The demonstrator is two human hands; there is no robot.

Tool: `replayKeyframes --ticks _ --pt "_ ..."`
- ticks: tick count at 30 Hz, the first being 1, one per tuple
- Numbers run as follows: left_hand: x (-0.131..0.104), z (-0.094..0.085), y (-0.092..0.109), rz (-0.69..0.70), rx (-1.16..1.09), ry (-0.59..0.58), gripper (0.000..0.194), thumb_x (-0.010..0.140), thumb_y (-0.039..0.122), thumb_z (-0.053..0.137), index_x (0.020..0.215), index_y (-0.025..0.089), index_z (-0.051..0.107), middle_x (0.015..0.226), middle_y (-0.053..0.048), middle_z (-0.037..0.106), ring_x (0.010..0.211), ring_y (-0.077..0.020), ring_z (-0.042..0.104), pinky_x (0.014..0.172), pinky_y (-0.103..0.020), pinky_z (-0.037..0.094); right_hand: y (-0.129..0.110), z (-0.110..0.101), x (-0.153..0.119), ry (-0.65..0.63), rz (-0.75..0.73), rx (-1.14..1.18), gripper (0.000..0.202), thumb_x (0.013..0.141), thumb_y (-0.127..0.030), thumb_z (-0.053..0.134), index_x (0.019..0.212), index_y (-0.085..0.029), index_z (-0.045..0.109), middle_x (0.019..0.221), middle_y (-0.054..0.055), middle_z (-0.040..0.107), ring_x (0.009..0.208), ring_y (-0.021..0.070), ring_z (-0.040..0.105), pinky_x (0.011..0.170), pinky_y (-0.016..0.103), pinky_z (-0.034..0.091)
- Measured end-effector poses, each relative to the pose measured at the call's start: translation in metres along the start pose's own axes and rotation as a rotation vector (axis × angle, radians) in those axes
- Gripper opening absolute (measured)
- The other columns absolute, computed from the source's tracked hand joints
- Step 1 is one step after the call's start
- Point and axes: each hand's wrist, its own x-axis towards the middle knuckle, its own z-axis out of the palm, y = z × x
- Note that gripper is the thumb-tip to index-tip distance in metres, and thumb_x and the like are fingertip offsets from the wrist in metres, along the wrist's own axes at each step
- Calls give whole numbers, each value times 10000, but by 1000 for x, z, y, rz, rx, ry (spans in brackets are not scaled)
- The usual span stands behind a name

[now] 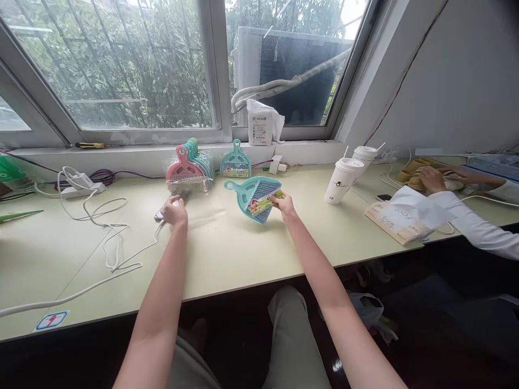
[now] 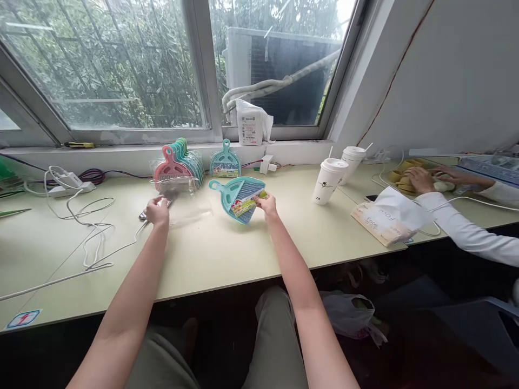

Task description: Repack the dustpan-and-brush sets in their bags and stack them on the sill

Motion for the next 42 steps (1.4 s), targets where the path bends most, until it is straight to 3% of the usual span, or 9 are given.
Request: replayKeyframes --ticks 4,7,10,12,18,23,27,34,42 --pt "-21 2 18 145 145 168 966 718 451 680 1474 89 198 1553 -231 149 1443 -351 101 1148 -531 73 7 1 -1 62 32 164 279 604 -149 802 802 -181 607 810 11 705 820 170 676 777 306 572" --pt "-49 22 42 219 -224 -210 751 835 559 504 1451 192 280 1459 -165 393 1370 -281 337 1118 -462 265 13 12 -9 -6 44 199 290 609 -179 808 819 -185 608 837 12 708 824 165 680 789 297 570" --pt "-74 46 53 -84 -505 -777 686 813 648 470 1350 225 416 1174 -139 627 1068 -269 612 912 -454 484 17 24 -17 -167 46 138 306 613 -231 824 835 -181 620 857 22 712 793 159 680 758 286 575" --pt "-84 55 51 -155 -579 -876 672 748 571 625 1317 270 434 1140 -98 640 990 -238 640 828 -401 525 18 27 -19 -242 72 14 292 655 -314 808 831 -175 622 842 37 708 709 157 678 656 275 576" --pt "-85 53 38 -225 -493 -792 538 715 561 638 1137 232 577 972 -53 656 816 -189 633 657 -284 500 11 2 0 213 185 38 443 960 -503 293 808 -189 565 570 -22 553 323 53 419 312 176 276" --pt "-91 58 38 -152 -462 -839 520 745 595 570 1062 186 622 965 -62 676 854 -215 633 760 -335 497 6 -16 8 432 172 213 414 977 -426 141 940 -218 497 597 -7 588 415 95 518 388 184 371" --pt "-99 63 40 -26 -433 -833 496 796 564 529 1093 178 627 1138 -89 657 1057 -243 598 921 -363 448 9 1 -6 273 80 -112 270 944 -363 291 1048 -225 497 890 49 686 608 128 645 506 227 455" --pt "-110 67 40 194 -363 -773 497 875 530 423 1170 160 575 1209 -99 621 1133 -236 548 996 -358 399 22 53 -52 -176 -775 -1225 199 928 -323 452 998 -213 601 1014 80 672 1015 225 568 847 325 434" --pt "-106 62 43 301 -340 -711 453 875 522 415 1046 170 642 1078 -70 680 1014 -221 586 933 -341 429 20 63 -60 -53 -767 -1478 264 964 -234 359 905 -171 608 886 96 652 924 236 573 731 312 411"
